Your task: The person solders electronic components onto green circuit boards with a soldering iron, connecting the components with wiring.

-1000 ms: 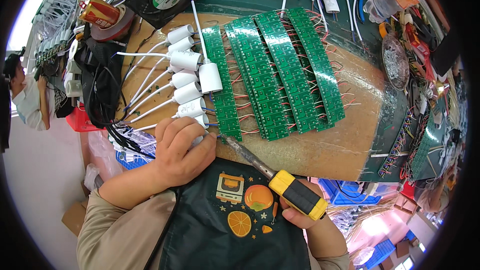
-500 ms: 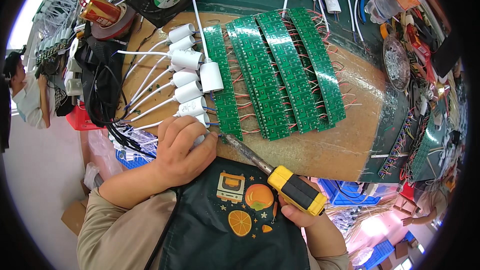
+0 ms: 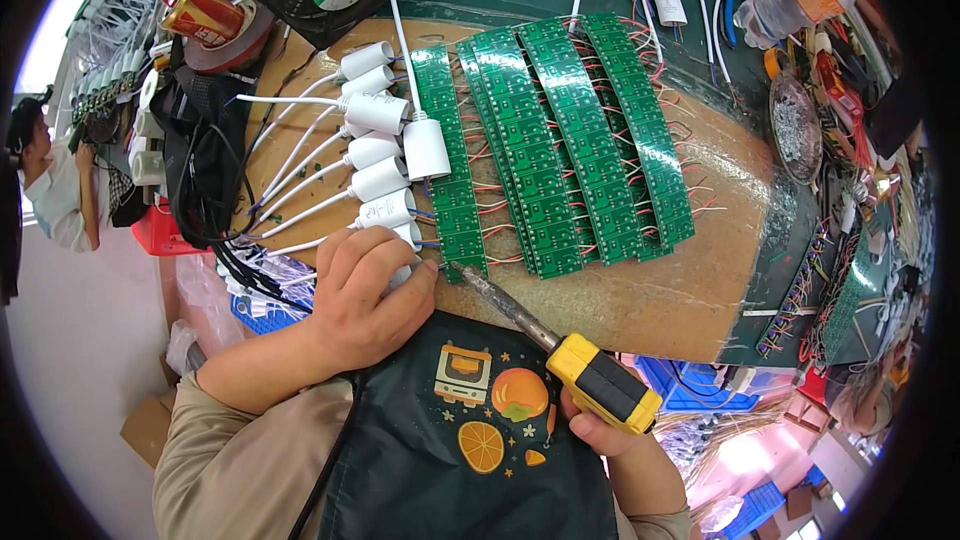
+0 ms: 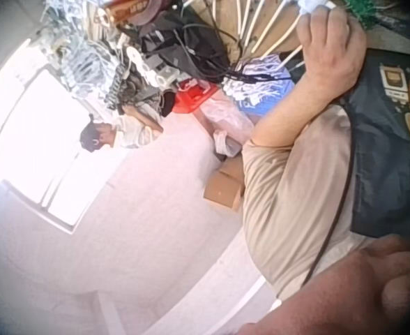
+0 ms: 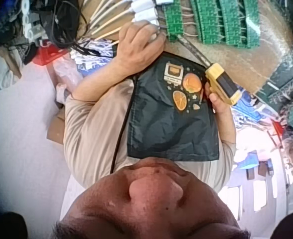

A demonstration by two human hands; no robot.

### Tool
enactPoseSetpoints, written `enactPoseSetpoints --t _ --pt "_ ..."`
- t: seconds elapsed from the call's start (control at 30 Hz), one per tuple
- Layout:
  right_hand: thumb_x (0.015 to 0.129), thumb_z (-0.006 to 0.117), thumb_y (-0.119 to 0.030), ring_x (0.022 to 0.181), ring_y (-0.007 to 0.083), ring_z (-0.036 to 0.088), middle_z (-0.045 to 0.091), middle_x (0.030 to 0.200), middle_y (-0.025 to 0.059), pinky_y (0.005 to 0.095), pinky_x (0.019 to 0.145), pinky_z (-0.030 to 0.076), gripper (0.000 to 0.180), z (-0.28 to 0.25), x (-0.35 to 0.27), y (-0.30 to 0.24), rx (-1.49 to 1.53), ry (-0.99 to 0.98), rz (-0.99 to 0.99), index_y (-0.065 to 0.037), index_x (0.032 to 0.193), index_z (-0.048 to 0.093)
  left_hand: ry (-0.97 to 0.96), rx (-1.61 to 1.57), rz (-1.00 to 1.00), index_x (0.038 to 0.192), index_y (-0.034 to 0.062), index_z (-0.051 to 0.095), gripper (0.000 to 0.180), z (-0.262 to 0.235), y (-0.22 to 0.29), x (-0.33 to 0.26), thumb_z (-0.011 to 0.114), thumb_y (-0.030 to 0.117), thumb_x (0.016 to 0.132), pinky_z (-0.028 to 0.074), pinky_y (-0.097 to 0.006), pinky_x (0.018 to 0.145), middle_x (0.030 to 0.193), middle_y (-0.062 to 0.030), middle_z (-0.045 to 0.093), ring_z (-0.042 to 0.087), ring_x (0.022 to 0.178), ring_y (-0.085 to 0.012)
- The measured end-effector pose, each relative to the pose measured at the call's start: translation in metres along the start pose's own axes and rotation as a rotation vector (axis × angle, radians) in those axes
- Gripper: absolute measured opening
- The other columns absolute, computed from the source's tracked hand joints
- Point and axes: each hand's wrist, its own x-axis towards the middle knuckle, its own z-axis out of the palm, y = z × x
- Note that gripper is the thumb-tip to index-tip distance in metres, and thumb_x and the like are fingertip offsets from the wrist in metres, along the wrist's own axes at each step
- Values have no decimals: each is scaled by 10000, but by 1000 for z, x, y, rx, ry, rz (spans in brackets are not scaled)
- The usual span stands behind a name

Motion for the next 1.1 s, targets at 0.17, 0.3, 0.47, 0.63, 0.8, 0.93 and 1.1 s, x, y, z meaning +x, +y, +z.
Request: enactPoseSetpoints --t 0.17,0.3,0.47,0.63,0.8,0.93,1.1 --pt "769 755 -252 549 138 516 555 678 29 278 509 400 343 -3 -1 2 -86 -18 -24 2 942 604 0 5 4 875 63 668 290 0 -1 -1 735 49 592 427 -403 759 949 -79 546 554 909 -267" --pt "773 754 -241 557 128 513 558 698 29 275 513 403 372 -3 -3 2 -21 -23 -3 3 1004 593 -6 -13 16 869 63 669 282 -1 -2 -1 733 52 595 427 -404 750 945 -77 545 553 904 -265" --pt "622 826 -517 603 101 470 513 686 12 232 525 344 753 10 -5 -8 -6 112 194 -33 1142 575 -10 -32 43 860 62 669 269 -3 -5 -1 728 55 597 417 -401 721 933 -72 543 551 895 -262" --pt "628 821 -503 602 107 479 513 684 15 233 518 350 725 8 -3 -6 24 115 190 -35 1126 579 -7 -29 38 859 60 667 275 -2 -4 0 726 58 591 407 -393 697 920 -68 542 551 884 -262" --pt "757 760 -206 626 96 515 568 805 26 241 551 410 501 -3 -3 3 123 -33 48 8 1161 554 -4 -34 43 863 62 668 284 -2 -6 0 725 60 585 410 -395 701 924 -69 542 552 887 -264" --pt "751 768 -219 645 95 518 570 828 27 239 559 411 545 -3 -3 2 117 -24 74 9 1195 548 -1 -23 34 864 60 672 290 -3 -5 0 724 63 580 415 -398 707 929 -74 545 554 891 -265" --pt "637 814 -484 596 106 485 527 687 27 230 516 361 693 10 1 -8 27 101 186 -32 1108 579 -9 -18 35 856 58 674 283 -1 -4 1 723 65 577 416 -400 710 929 -79 545 554 891 -268"
